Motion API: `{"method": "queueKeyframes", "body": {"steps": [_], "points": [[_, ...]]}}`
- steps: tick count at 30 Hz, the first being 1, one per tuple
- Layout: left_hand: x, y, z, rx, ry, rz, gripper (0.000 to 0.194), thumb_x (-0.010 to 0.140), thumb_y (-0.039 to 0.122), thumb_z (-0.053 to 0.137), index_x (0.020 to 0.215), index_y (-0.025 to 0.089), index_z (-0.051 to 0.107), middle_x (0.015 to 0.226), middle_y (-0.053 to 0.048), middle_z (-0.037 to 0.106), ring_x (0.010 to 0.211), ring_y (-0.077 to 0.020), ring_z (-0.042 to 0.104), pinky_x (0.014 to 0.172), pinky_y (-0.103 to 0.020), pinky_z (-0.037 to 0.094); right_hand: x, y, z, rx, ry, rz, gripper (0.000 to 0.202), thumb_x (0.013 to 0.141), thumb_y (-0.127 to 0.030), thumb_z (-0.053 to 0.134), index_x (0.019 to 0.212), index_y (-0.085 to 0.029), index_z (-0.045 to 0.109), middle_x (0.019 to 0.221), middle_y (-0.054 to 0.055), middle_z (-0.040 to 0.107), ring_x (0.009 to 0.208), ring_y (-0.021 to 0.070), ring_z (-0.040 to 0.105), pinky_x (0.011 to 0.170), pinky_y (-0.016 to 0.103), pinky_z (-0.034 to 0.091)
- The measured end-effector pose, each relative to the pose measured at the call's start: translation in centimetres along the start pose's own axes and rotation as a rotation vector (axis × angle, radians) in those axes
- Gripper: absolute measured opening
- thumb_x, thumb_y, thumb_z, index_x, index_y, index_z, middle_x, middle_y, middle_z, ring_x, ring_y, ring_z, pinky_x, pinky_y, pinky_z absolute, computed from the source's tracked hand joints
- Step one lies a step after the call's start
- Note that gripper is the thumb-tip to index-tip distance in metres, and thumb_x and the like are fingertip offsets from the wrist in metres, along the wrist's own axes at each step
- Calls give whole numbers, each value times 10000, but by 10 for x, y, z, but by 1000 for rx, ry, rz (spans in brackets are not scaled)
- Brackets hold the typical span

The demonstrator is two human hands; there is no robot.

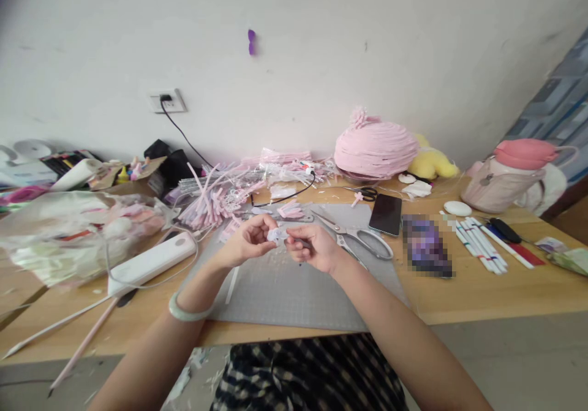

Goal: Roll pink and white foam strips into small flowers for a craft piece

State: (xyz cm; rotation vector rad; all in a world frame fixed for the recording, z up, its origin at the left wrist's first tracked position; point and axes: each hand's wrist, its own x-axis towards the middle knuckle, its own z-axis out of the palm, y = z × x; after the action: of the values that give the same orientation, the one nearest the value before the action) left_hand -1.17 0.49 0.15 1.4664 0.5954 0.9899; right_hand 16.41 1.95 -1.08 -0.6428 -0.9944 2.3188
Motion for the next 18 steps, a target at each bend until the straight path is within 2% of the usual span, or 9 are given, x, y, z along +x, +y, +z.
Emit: {"method": "queueKeyframes", "body": {"steps": [3, 6, 10, 13, 15, 18], "points": [[1, 0, 1, 0, 45, -17, 279, 635, 236, 722, 750, 154, 481, 628, 54, 485, 528, -40, 417, 487, -163, 317, 0, 0, 2, -34, 43, -53, 226, 660, -284, 626, 557, -126, 501, 439, -75, 328, 360, 13, 226, 373, 160, 153], [3, -1, 5, 3, 153, -21, 266, 647, 243, 706, 762, 163, 480, 601, 68, 472, 492, -40, 405, 474, -171, 320, 0, 4, 6, -162, 140, -202, 243, 685, -334, 626, 594, -125, 540, 477, -54, 393, 382, 23, 285, 395, 174, 183], [6, -6, 11, -33, 278, 8, 243, 660, 243, 686, 759, 164, 479, 599, 51, 530, 511, -60, 464, 507, -189, 351, 2, 10, 9, -496, 309, -454, 297, 741, -430, 573, 658, -145, 594, 550, -21, 481, 446, 59, 371, 430, 203, 250], [7, -10, 15, -114, 345, 3, 223, 657, 234, 674, 722, 161, 474, 587, 45, 555, 500, -59, 469, 509, -188, 338, 3, 12, 9, -773, 381, -597, 311, 774, -439, 536, 655, -161, 607, 583, -7, 518, 491, 82, 407, 470, 228, 292], [7, -11, 16, -187, 343, -38, 220, 645, 231, 674, 711, 159, 477, 586, 42, 563, 487, -53, 461, 506, -186, 327, 2, 12, 9, -846, 421, -621, 308, 777, -436, 532, 655, -164, 610, 582, -5, 524, 501, 90, 418, 483, 236, 304], [8, -9, 15, -224, 306, -86, 229, 625, 229, 691, 717, 155, 495, 580, 43, 562, 477, -50, 452, 501, -186, 318, 2, 10, 9, -684, 448, -546, 315, 739, -463, 556, 654, -162, 595, 554, -12, 507, 486, 91, 421, 473, 235, 310]]}}
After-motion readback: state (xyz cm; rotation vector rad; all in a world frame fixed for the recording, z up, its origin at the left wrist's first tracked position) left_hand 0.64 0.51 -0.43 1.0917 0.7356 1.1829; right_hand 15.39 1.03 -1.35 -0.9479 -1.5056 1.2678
